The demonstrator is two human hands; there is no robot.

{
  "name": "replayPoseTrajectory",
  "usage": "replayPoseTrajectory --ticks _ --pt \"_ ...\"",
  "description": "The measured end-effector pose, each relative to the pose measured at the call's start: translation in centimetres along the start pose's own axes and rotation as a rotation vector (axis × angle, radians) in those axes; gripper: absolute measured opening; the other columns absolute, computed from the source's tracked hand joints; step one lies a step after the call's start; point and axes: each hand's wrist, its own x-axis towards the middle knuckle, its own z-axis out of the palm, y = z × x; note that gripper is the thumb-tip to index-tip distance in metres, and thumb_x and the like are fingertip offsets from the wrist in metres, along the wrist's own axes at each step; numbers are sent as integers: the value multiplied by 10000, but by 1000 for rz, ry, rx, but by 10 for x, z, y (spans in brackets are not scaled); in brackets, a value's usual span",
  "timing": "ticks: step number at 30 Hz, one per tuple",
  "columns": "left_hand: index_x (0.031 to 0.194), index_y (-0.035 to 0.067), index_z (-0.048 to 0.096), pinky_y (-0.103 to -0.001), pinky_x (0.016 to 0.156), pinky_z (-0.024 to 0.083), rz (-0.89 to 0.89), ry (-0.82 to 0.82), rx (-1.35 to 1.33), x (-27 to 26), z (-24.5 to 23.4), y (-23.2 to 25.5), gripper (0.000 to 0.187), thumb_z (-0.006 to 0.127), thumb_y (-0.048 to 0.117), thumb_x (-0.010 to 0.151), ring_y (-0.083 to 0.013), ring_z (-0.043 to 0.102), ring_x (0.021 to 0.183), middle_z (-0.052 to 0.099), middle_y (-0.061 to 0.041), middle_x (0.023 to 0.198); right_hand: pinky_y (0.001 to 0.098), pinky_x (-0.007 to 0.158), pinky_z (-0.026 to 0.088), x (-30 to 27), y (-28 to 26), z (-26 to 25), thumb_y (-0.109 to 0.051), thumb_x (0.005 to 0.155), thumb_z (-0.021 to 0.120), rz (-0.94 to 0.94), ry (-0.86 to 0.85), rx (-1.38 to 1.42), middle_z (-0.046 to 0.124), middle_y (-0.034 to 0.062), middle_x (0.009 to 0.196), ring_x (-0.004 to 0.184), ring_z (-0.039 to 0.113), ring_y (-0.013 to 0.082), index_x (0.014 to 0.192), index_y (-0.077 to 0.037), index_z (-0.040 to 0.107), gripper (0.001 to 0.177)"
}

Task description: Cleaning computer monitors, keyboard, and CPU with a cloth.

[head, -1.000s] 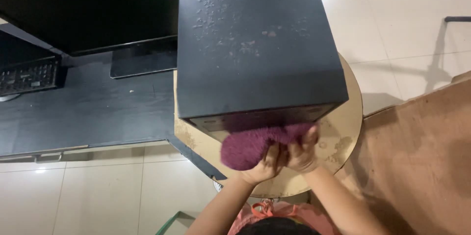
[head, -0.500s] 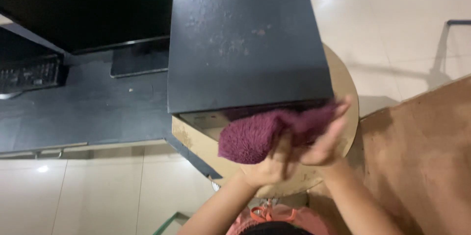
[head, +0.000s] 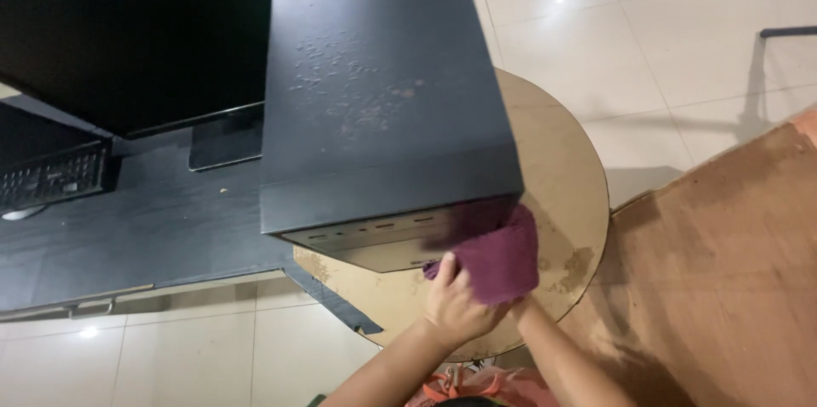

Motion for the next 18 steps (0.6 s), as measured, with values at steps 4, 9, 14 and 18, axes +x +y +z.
replayPoseTrajectory --ticks 4,9,14,18 --pt "1007 131 784 -458 1207 248 110 -554 -61 -6 24 10 497 522 550 1064 -246 527 1244 712 -34 1046 522 1346 122 -17 23 11 -477 1054 345 262 -14 -77 400 76 1621 1533 390 253 1581 -155 344 618" --pt "830 158 760 -487 1261 176 197 -515 81 109 -33 11 507 467 534 1004 -276 598 1131 685 -56 904 524 1353 125 25 -68 -27 -531 1081 238 575 -73 -179 508 49 1585 1508 467 232 1554 -151 423 635" --pt "746 16 737 -535 1223 160 93 -312 391 232 -138 -13 873 413 802 949 -427 675 1162 726 -248 991 468 1338 178 138 -224 -117 -590 1045 319 381 -213 433 533 49 1577 1494 476 222 1546 -147 446 681" --pt "899 -62 731 -656 1018 388 -211 -250 126 245 -155 -55 727 605 653 935 -409 660 795 697 -255 985 402 1314 255 185 -266 -152 -640 990 463 -2 -399 1265 536 58 1574 1482 469 215 1541 -139 457 745"
